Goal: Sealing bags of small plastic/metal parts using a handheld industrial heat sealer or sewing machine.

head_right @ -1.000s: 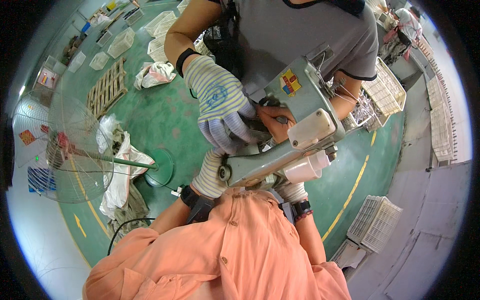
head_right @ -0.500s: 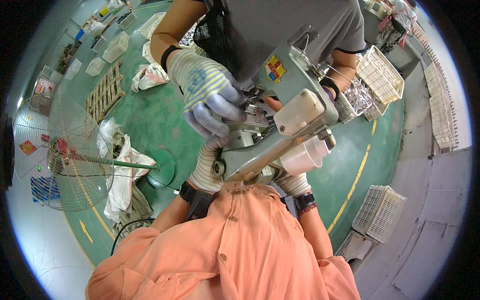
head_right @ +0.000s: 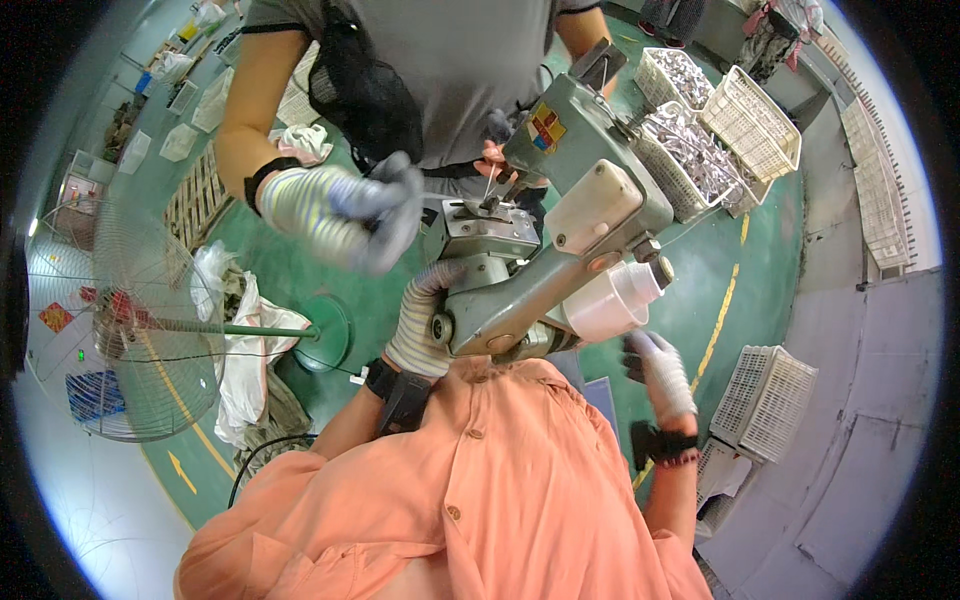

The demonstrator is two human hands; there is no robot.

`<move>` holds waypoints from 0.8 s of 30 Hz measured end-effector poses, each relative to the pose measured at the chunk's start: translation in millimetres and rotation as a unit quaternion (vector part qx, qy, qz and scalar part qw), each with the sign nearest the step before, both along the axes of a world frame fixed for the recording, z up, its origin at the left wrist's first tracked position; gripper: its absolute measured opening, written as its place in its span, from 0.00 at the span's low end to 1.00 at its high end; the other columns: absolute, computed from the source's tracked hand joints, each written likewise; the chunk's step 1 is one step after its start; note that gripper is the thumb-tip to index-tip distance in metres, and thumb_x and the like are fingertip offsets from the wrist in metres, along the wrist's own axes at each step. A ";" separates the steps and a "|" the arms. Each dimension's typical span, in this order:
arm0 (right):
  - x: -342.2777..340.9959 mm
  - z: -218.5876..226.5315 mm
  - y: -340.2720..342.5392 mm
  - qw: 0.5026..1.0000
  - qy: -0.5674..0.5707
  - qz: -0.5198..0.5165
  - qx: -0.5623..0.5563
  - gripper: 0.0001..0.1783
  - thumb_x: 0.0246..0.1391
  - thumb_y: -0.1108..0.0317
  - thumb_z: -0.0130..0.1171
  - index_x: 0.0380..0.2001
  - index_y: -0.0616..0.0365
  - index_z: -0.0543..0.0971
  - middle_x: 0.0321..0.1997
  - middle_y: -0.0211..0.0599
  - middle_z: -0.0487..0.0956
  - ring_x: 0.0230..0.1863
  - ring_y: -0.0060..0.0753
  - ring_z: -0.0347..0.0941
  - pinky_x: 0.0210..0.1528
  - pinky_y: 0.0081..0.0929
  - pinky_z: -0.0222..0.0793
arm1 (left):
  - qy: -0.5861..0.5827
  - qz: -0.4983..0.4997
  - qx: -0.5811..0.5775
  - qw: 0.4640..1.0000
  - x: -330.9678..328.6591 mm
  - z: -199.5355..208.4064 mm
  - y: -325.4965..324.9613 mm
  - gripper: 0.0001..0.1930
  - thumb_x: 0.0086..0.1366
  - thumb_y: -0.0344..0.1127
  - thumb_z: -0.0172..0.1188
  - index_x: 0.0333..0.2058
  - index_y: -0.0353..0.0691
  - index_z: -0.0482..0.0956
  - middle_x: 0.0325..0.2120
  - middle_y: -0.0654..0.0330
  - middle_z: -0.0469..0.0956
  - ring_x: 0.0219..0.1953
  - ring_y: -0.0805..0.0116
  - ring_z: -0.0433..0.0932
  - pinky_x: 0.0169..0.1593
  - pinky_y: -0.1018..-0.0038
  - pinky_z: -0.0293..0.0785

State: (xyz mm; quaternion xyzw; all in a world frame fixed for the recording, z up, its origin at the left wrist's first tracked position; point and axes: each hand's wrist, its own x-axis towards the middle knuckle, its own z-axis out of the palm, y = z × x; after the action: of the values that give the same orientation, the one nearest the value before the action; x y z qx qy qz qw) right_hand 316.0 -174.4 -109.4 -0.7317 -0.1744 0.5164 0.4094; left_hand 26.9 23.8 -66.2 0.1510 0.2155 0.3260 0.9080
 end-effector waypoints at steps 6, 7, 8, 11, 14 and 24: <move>-28.1 177.9 -18.8 0.995 -0.066 0.011 0.069 0.23 0.65 0.52 0.55 0.35 0.66 0.81 0.32 0.38 0.83 0.24 0.26 0.78 0.27 0.23 0.75 | 0.024 -0.014 -0.013 1.000 6.9 -9.6 -2.2 0.26 0.62 0.38 0.63 0.57 0.33 0.74 0.51 0.48 0.80 0.50 0.55 0.83 0.55 0.57 0.82; -39.8 193.0 -9.7 0.990 -0.010 0.023 0.139 0.24 0.66 0.52 0.54 0.38 0.67 0.81 0.35 0.39 0.84 0.26 0.27 0.79 0.29 0.23 0.76 | 0.015 -0.019 -0.014 1.000 8.6 -9.7 -3.1 0.26 0.61 0.38 0.63 0.56 0.33 0.75 0.50 0.49 0.81 0.49 0.55 0.83 0.55 0.58 0.82; -62.4 202.6 11.0 0.988 0.001 0.001 0.155 0.22 0.65 0.54 0.55 0.40 0.68 0.81 0.37 0.40 0.84 0.30 0.27 0.80 0.34 0.25 0.77 | 0.015 -0.030 -0.012 0.999 10.9 0.1 -5.2 0.26 0.62 0.39 0.62 0.56 0.33 0.74 0.50 0.49 0.81 0.49 0.56 0.83 0.55 0.58 0.82; -96.7 187.9 54.7 0.985 -0.071 0.006 0.158 0.20 0.64 0.58 0.59 0.47 0.67 0.79 0.42 0.38 0.82 0.41 0.27 0.79 0.47 0.26 0.75 | 0.035 -0.032 0.014 0.999 16.1 3.8 -12.7 0.26 0.62 0.39 0.62 0.57 0.35 0.74 0.51 0.50 0.80 0.50 0.56 0.82 0.57 0.58 0.80; -96.8 144.7 63.9 0.979 -0.051 0.002 0.197 0.21 0.60 0.60 0.63 0.50 0.64 0.78 0.44 0.35 0.80 0.44 0.28 0.75 0.51 0.28 0.72 | 0.024 -0.036 0.015 0.999 24.0 0.6 -17.7 0.26 0.61 0.39 0.62 0.58 0.36 0.73 0.51 0.50 0.80 0.51 0.56 0.82 0.57 0.58 0.80; -89.4 88.4 91.4 0.881 0.296 -0.064 0.363 0.21 0.49 0.63 0.69 0.44 0.58 0.74 0.35 0.33 0.72 0.41 0.36 0.70 0.54 0.43 0.69 | 0.008 -0.070 -0.075 0.995 29.8 -5.0 -36.5 0.24 0.64 0.36 0.60 0.59 0.38 0.73 0.50 0.56 0.79 0.49 0.64 0.81 0.55 0.68 0.80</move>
State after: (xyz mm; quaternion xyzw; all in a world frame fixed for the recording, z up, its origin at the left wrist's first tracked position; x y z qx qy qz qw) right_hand 226.6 -83.0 -21.1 -0.3546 -0.1733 0.5816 0.7113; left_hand 56.7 -12.8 -71.1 0.1002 0.2358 0.2429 0.9356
